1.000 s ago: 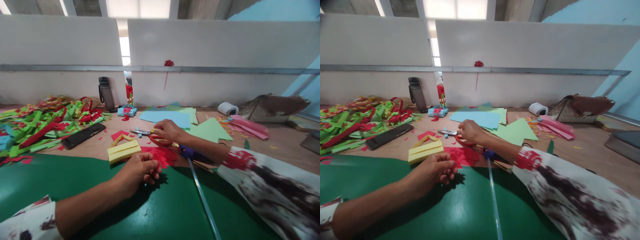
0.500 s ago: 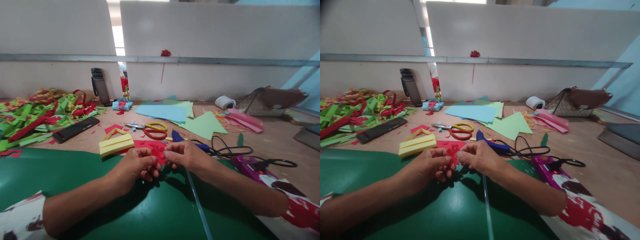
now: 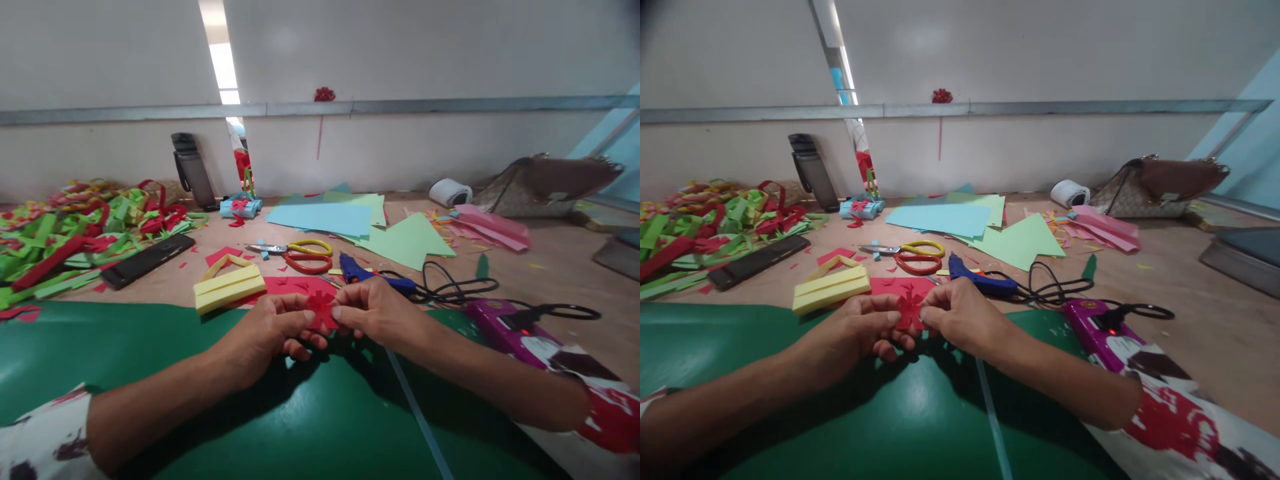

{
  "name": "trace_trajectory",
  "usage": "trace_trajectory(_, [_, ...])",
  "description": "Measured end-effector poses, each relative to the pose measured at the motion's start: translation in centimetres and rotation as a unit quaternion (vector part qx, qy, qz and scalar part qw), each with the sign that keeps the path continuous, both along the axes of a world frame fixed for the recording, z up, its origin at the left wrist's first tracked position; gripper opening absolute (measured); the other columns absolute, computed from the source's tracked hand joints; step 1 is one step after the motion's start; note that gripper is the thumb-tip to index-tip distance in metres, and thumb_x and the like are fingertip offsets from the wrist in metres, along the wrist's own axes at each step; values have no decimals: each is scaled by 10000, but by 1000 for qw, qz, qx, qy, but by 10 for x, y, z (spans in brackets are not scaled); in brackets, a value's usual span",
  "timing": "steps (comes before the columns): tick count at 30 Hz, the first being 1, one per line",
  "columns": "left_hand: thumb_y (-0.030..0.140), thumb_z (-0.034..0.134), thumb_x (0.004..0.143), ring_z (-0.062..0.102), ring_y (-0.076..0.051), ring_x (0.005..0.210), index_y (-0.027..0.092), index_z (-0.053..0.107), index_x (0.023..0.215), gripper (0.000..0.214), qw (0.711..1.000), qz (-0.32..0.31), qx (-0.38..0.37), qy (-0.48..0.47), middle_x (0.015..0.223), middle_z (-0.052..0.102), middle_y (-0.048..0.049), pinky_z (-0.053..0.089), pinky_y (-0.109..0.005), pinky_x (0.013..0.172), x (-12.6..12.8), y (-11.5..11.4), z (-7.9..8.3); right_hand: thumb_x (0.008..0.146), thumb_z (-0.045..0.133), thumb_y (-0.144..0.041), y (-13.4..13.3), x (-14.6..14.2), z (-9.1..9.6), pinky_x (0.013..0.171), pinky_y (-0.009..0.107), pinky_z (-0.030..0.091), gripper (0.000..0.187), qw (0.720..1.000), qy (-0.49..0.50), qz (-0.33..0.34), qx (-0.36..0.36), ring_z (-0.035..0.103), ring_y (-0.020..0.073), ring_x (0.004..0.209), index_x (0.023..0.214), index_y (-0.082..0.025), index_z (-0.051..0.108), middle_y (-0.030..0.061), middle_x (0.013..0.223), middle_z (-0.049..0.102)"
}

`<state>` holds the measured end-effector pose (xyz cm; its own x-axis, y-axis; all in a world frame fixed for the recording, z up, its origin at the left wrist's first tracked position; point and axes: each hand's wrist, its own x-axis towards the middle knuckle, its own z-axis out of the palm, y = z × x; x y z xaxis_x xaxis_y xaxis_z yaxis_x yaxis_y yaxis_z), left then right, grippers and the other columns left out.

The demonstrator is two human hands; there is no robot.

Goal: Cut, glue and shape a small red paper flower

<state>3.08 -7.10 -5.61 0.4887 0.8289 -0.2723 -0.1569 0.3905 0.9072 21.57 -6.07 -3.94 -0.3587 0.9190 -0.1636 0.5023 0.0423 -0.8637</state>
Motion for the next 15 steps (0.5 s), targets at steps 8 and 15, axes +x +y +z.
trace_trajectory(8, [306,625,816,661,-141,605,124,572,698,224,999,-10,11,52,647,611,-41,448,-160,471,0,0,-1,700,535,-160,-5,1,5,403,198,291,156,1000,-21,14,-13,432,80,439,545,-167,537,-30,489,529])
trace_trajectory(15, [312,638,775,652,-139,560,104,599,691,227,996,-16,10,82,638,643,-66,456,-179,468,1,0,1,700,529,-133,-7,-1,6,417,189,300,123,1000,-21,10,-11,433,74,457,586,-157,566,-27,509,538])
